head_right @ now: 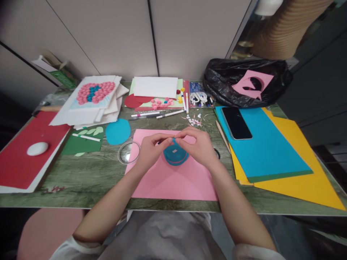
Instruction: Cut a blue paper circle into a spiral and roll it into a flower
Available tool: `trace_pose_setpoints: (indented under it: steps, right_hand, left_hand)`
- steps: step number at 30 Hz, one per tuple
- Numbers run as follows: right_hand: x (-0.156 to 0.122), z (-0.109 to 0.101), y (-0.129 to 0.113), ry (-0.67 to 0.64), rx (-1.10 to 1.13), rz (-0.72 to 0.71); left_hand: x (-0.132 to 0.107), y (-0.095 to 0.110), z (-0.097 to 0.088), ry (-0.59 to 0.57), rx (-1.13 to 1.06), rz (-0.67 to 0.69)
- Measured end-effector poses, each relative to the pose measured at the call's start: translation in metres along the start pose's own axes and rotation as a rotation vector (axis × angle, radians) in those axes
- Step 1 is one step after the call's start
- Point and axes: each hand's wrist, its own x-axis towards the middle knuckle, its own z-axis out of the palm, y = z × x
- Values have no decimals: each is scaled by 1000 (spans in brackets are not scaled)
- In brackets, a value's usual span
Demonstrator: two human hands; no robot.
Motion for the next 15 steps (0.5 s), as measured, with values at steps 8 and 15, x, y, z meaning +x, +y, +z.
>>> trace_pose_setpoints:
  steps: [8,15]
  right_hand:
    - [0,1,0,7,2,-8]
    - [0,2,1,14,2,-6]
  left_hand:
    - [0,2,0,6,2,1]
    - [-1,3,1,13,4,6]
